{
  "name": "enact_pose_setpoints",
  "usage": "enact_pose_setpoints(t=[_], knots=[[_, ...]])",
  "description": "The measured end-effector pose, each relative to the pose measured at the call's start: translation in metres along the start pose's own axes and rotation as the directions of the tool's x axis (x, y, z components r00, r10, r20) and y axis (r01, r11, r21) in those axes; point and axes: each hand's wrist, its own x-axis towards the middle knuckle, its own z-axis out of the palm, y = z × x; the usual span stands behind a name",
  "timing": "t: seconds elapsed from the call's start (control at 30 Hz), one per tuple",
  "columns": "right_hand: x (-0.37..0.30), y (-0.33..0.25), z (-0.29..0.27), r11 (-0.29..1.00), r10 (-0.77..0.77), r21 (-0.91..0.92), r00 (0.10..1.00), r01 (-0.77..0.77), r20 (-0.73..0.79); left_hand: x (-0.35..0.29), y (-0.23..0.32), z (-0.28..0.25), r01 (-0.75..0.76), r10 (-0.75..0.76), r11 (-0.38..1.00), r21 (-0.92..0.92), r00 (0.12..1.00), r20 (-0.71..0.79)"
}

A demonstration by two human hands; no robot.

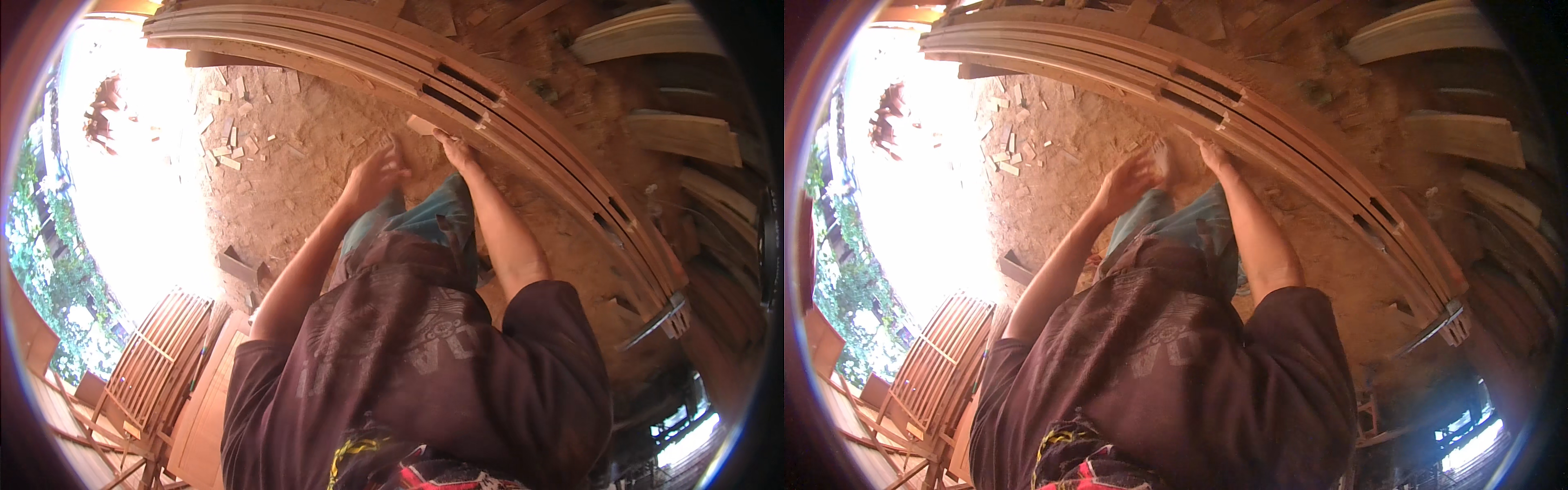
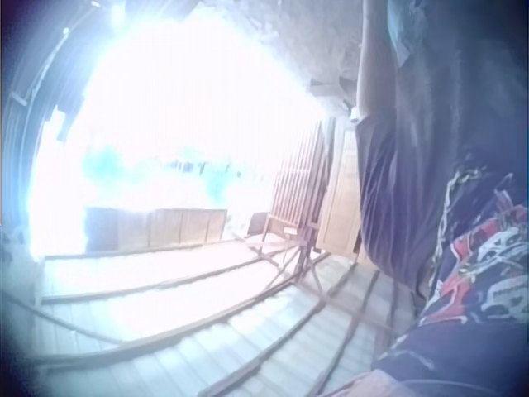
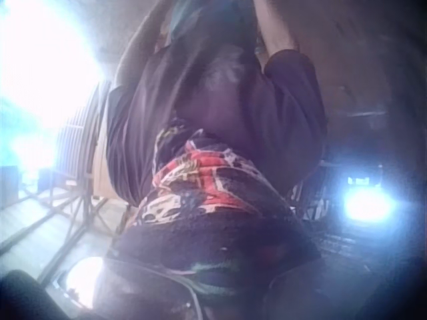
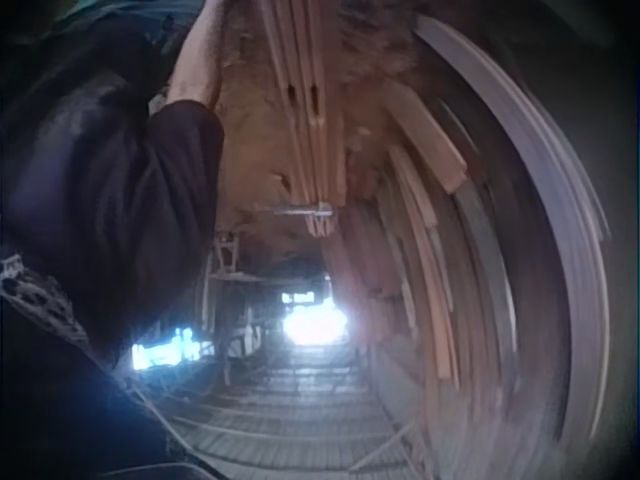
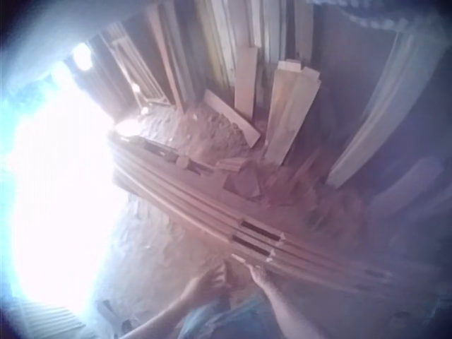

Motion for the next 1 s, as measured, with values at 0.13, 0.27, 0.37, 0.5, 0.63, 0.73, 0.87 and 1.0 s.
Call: enact_pose_setpoints(t=[0.13, 0.27, 0.37, 0.5, 0.63, 0.73, 0.87, 1.0], knots=[[0.000, 0.006, 0.009, 0.987, -0.138, -0.096, 0.988, 0.130, -0.075, -0.041, -0.074, -0.002, 0.180, -0.184, 0.974, -0.138, 0.983, -0.012], [0.038, 0.039, 0.024, 0.965, -0.148, 0.196, 0.977, 0.177, -0.153, -0.073, -0.084, -0.018, 0.323, -0.351, 0.902, -0.285, 0.935, -0.051], [0.031, 0.029, 0.024, 0.916, -0.116, 0.365, 0.982, 0.165, -0.152, -0.061, -0.088, -0.039, 0.290, -0.329, 0.895, -0.338, 0.942, -0.062], [0.003, 0.040, 0.043, 0.943, -0.017, 0.310, 0.952, 0.117, -0.305, -0.042, -0.080, -0.062, 0.200, -0.244, 0.898, -0.391, 0.968, -0.066], [-0.096, 0.039, 0.000, 0.961, -0.147, 0.221, 0.985, 0.165, -0.095, -0.040, -0.082, -0.060, 0.196, -0.222, 0.868, -0.456, 0.975, -0.003], [-0.224, -0.037, -0.081, 0.907, -0.184, 0.396, 0.981, 0.145, 0.063, -0.008, -0.118, -0.062, 0.310, -0.293, 0.845, -0.436, 0.950, 0.109], [-0.345, -0.020, -0.195, 0.572, -0.400, 0.651, 0.862, 0.500, -0.311, 0.012, -0.166, -0.053, 0.452, -0.439, 0.809, -0.374, 0.890, 0.126], [-0.409, 0.076, -0.283, 0.983, -0.027, 0.061, 0.457, 0.175, -0.889, 0.033, -0.189, -0.071, 0.319, -0.368, 0.807, -0.496, 0.930, 0.000]])
